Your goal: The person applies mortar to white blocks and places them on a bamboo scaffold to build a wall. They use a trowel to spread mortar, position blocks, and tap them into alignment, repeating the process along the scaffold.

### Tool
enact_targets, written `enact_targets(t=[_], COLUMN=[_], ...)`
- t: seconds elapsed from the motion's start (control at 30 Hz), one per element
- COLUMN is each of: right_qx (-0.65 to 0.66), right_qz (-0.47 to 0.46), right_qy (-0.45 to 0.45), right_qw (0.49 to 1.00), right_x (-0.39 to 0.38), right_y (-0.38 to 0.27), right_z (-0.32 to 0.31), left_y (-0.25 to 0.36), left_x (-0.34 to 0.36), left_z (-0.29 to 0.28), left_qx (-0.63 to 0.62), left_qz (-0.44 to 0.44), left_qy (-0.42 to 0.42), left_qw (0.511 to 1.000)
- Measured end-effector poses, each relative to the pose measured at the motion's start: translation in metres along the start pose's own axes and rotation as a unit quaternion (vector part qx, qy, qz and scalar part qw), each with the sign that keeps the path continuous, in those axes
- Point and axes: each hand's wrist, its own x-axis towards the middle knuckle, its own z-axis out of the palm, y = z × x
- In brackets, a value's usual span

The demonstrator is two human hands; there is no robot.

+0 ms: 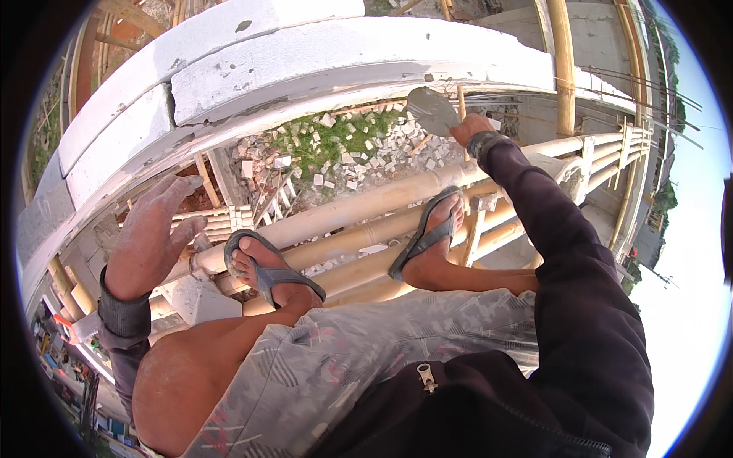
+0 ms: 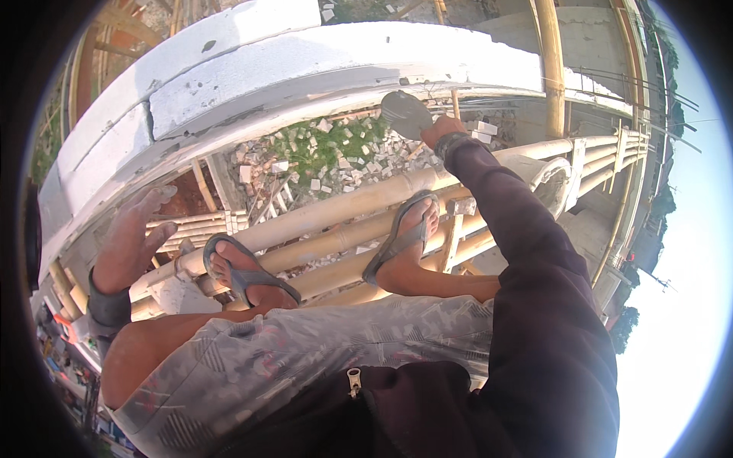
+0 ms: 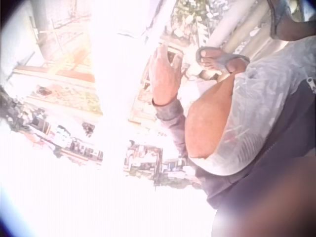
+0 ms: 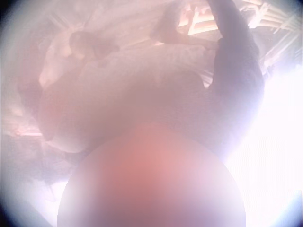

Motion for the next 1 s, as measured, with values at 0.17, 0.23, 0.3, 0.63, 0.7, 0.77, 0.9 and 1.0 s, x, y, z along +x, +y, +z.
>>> enact_targets(t=[0.17,0.23,0.3,0.63,0.7,0.77,0.9,1.0], right_qx=[-0.012,-0.034,-0.012,0.119,0.138,0.175,0.024,-0.009], right_qz=[-0.025,-0.065,-0.203,-0.583,-0.604,-0.593,-0.609,-0.581], right_qy=[0.051,0.077,0.05,0.149,0.235,0.272,0.341,0.329], right_qw=[0.998,0.994,0.978,0.79,0.749,0.738,0.716,0.744], right_x=[-0.002,-0.017,-0.038,-0.189,-0.201,-0.198,-0.166,-0.149], right_y=[0.029,0.02,-0.003,-0.203,-0.233,-0.251,-0.269,-0.276], right_z=[0.008,0.012,0.002,-0.098,-0.121,-0.137,-0.146,-0.142], left_y=[0.005,-0.011,-0.034,-0.055,-0.04,-0.033,-0.024,-0.026], left_x=[0.016,0.009,-0.018,-0.235,-0.272,-0.301,-0.334,-0.344], left_z=[-0.017,-0.017,-0.016,-0.024,-0.005,0.014,0.057,0.073], left_qx=[0.061,0.051,0.066,0.202,0.14,0.083,-0.007,0.044], left_qz=[0.013,0.011,0.031,-0.238,-0.304,-0.357,-0.416,-0.434], left_qy=[-0.018,-0.018,0.064,0.219,0.225,0.227,0.235,0.233], left_qw=[0.998,0.998,0.995,0.925,0.915,0.902,0.878,0.869])
